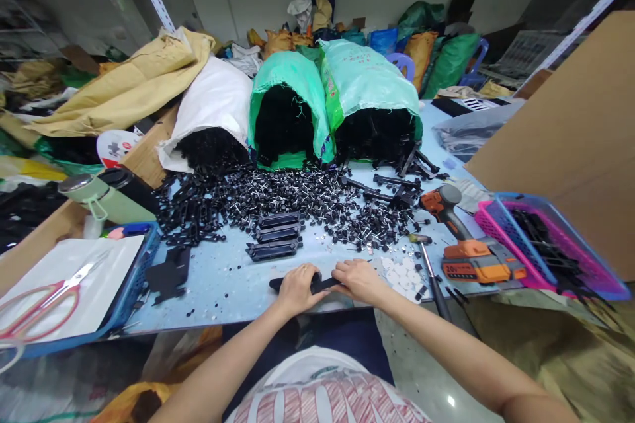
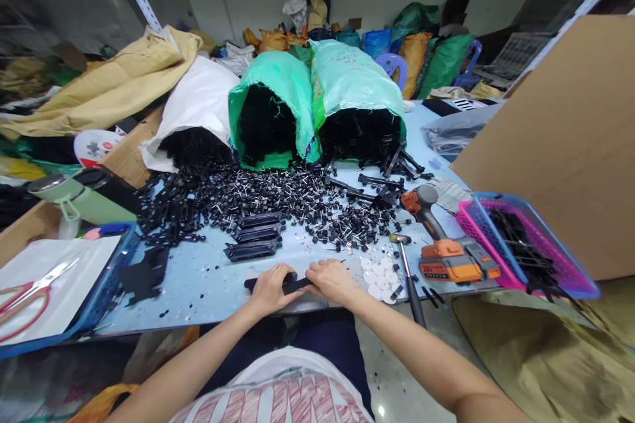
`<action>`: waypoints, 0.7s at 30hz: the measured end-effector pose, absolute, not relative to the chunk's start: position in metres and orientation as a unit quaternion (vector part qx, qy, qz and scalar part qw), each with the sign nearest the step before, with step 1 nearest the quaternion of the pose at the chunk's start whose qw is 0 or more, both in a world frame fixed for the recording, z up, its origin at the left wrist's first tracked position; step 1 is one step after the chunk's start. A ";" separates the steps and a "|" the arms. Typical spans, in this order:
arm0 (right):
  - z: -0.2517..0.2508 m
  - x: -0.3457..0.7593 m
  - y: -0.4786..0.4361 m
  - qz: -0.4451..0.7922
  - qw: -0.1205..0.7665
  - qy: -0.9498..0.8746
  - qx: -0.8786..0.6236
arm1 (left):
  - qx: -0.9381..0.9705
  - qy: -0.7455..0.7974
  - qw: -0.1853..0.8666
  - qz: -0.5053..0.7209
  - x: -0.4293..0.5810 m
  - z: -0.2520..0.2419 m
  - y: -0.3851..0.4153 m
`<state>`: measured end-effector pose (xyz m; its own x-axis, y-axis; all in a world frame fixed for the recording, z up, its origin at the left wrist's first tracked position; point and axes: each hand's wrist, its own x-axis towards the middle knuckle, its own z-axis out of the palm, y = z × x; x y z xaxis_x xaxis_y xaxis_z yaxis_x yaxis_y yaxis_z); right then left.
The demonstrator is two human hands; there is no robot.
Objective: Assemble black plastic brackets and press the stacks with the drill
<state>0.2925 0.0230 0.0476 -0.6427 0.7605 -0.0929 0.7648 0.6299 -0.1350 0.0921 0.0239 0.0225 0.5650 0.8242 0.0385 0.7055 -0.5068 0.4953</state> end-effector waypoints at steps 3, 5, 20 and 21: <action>0.038 0.308 0.029 -0.108 0.002 0.900 0.423 | 0.864 0.424 0.244 0.123 0.104 0.027 0.035; 0.031 0.319 0.030 -0.123 -0.010 0.891 0.436 | 0.849 0.435 0.264 0.138 0.122 0.028 0.051; 0.013 0.340 0.062 -0.078 -0.018 0.762 0.642 | 0.587 0.576 0.475 0.315 0.103 0.039 0.088; 0.012 0.341 0.062 -0.086 -0.022 0.763 0.640 | 0.557 0.581 0.499 0.322 0.088 0.039 0.081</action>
<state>0.3412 0.0620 0.0120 -0.1790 0.9809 -0.0761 0.9732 0.1652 -0.1599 0.0879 0.0811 0.0395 0.1170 0.9682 -0.2211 0.3263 0.1728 0.9293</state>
